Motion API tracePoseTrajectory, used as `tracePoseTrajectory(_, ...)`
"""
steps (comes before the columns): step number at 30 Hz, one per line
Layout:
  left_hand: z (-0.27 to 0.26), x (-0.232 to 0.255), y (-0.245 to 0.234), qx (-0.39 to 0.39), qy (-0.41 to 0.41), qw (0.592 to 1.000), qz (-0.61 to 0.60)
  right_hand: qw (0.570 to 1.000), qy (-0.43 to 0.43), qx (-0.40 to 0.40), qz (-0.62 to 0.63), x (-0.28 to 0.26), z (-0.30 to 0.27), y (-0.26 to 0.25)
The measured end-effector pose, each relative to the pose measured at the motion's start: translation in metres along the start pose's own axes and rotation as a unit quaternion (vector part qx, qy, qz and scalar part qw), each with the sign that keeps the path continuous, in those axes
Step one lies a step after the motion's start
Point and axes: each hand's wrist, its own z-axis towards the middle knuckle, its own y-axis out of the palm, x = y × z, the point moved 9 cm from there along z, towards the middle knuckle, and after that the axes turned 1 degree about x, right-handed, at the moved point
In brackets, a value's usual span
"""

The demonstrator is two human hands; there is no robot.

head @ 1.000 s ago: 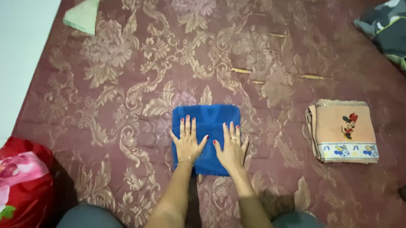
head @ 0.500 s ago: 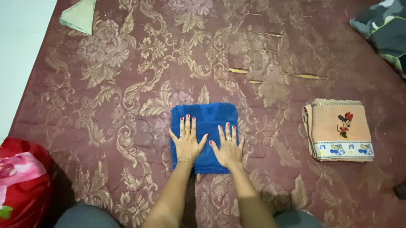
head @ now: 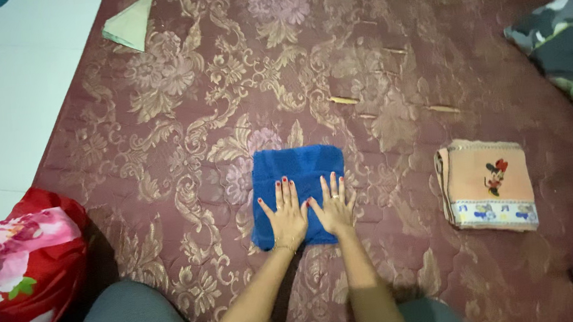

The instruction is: The person folds a blue towel and a pink Hello Kitty towel on a patterned maroon mat, smoothing and aligning each fold before stacking them neatly.

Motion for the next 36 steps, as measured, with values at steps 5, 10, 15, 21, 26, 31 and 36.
tracePoseTrajectory(5,-0.007,0.005,0.007,-0.032,0.005,0.996,-0.079,1.000,-0.009,0.009,-0.005,0.000,0.002,0.001)
tracePoseTrajectory(10,0.011,-0.001,0.033,-0.146,0.011,0.985,-0.094,1.000,-0.007,0.009,0.001,0.003,0.007,0.007)
tracePoseTrajectory(15,0.020,-0.005,0.053,-0.188,0.012,0.975,-0.116,0.999,-0.024,0.019,0.022,0.008,0.007,0.010)
tracePoseTrajectory(21,0.028,-0.008,0.070,-0.187,0.008,0.977,-0.099,0.992,-0.026,0.081,0.092,0.033,-0.008,-0.010)
tracePoseTrajectory(26,0.028,-0.008,0.076,-0.191,0.002,0.974,-0.119,0.994,0.096,0.045,-0.018,0.093,-0.033,-0.042)
tracePoseTrajectory(31,0.029,-0.007,0.077,-0.188,0.001,0.976,-0.105,0.979,0.169,-0.089,-0.076,0.117,-0.055,-0.042)
tracePoseTrajectory(36,0.027,-0.008,0.073,-0.186,0.004,0.977,-0.104,0.977,0.157,-0.144,-0.026,0.124,-0.048,-0.023)
